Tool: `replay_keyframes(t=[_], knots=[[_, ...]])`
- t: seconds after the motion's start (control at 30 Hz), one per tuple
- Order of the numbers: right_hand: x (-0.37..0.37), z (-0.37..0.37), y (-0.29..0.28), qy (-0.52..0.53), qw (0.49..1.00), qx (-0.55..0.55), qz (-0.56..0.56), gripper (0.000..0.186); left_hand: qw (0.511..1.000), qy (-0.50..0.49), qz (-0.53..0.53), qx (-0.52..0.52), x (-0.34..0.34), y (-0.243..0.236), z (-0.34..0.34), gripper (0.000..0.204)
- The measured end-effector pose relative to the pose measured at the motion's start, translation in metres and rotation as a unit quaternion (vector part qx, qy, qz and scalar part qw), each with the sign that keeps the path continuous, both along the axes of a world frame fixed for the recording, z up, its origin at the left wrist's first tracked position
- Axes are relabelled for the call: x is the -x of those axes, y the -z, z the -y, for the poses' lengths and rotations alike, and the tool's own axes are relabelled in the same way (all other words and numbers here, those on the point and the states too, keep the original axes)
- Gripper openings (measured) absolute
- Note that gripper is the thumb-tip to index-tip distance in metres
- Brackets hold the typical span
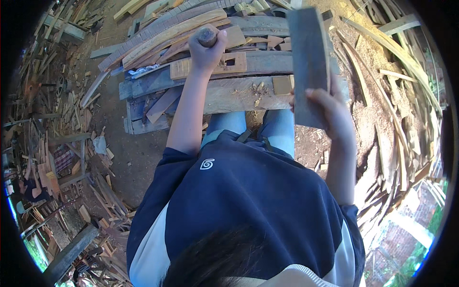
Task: Using a chisel and wooden mallet to carve out a mortise in a piece of wood.
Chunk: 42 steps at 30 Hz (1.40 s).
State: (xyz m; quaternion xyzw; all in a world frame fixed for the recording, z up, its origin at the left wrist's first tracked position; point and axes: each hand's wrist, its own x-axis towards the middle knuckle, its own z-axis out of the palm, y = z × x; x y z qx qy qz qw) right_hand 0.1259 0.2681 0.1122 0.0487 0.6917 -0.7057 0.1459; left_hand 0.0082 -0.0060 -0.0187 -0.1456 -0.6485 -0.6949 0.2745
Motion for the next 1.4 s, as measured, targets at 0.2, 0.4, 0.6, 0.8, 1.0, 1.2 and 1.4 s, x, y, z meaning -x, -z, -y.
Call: replay_keyframes(t=[0.2,0.4,0.6,0.8,1.0,1.2,1.4], knots=[[-0.051,-0.010,0.115,0.018,0.985,0.098,0.141,0.049,0.989,0.035,0.001,-0.142,-0.010,0.013,0.030,0.016],[-0.079,0.002,0.146,0.035,0.966,0.102,0.234,0.052,0.917,-0.038,0.072,-0.390,-0.021,0.041,0.095,0.012],[-0.079,-0.002,0.158,0.036,0.957,0.149,0.244,0.050,0.899,-0.034,0.092,-0.428,-0.027,0.045,0.099,0.012],[-0.078,-0.008,0.158,0.045,0.945,0.148,0.287,0.039,0.938,0.083,0.078,-0.326,-0.009,0.019,0.080,0.011],[-0.080,-0.006,0.160,0.033,0.957,0.103,0.271,0.036,0.965,0.124,0.059,-0.222,0.008,0.001,0.054,0.009],[-0.080,-0.009,0.165,0.026,0.958,0.114,0.260,0.036,0.977,0.191,0.026,-0.089,0.020,-0.015,0.039,0.006],[-0.081,-0.009,0.170,0.036,0.960,0.107,0.255,0.036,0.983,0.165,0.004,-0.076,0.024,-0.009,0.016,0.018]])
